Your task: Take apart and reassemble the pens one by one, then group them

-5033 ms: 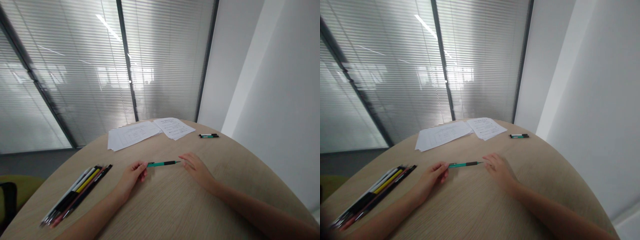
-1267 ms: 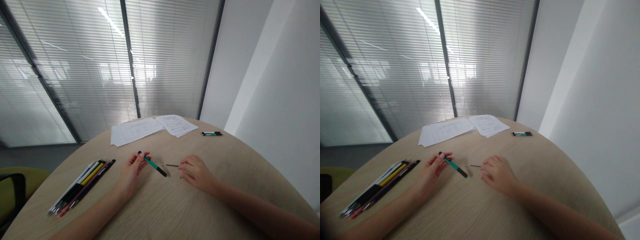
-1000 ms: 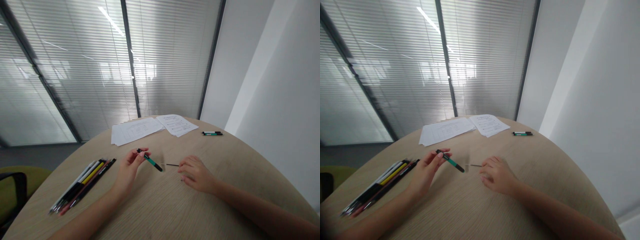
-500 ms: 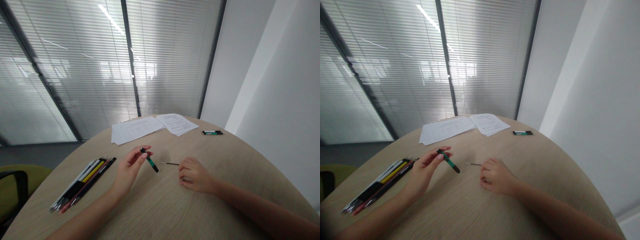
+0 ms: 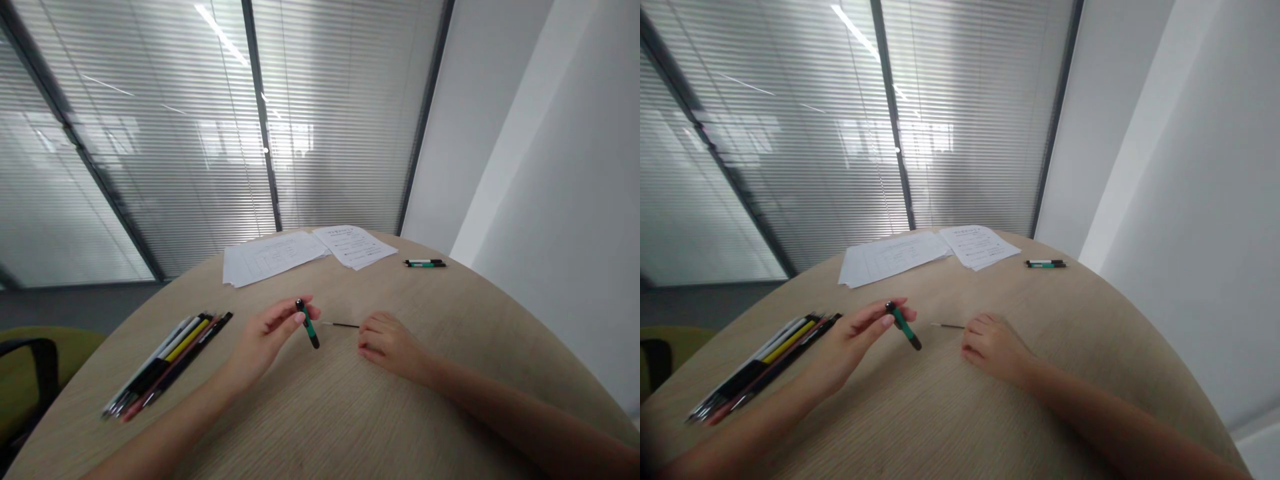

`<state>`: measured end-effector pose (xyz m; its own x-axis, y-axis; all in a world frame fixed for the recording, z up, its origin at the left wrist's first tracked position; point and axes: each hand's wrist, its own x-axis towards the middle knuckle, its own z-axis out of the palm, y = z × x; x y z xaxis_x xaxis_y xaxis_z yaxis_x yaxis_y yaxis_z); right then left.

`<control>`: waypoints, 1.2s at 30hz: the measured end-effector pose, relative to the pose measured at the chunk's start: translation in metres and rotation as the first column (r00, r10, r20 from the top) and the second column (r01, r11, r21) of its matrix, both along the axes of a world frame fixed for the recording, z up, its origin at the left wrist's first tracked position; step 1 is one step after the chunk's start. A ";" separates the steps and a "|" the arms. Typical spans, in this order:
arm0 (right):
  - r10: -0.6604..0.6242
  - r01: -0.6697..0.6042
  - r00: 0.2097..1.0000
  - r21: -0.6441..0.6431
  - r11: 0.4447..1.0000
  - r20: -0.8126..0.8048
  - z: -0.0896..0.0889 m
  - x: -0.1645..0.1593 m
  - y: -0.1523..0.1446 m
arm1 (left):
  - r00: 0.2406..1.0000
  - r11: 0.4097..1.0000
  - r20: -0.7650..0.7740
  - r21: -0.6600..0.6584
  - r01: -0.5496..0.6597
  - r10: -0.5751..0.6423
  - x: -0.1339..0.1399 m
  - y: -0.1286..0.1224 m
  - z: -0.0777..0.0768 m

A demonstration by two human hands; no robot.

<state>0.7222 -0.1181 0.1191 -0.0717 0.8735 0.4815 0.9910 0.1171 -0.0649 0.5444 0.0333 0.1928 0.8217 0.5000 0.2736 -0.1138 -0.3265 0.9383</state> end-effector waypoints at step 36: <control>-0.085 0.102 0.973 0.071 0.992 -0.214 0.001 0.000 -0.004 | 0.972 0.515 -0.045 -0.842 -0.162 0.232 0.020 0.027 -0.023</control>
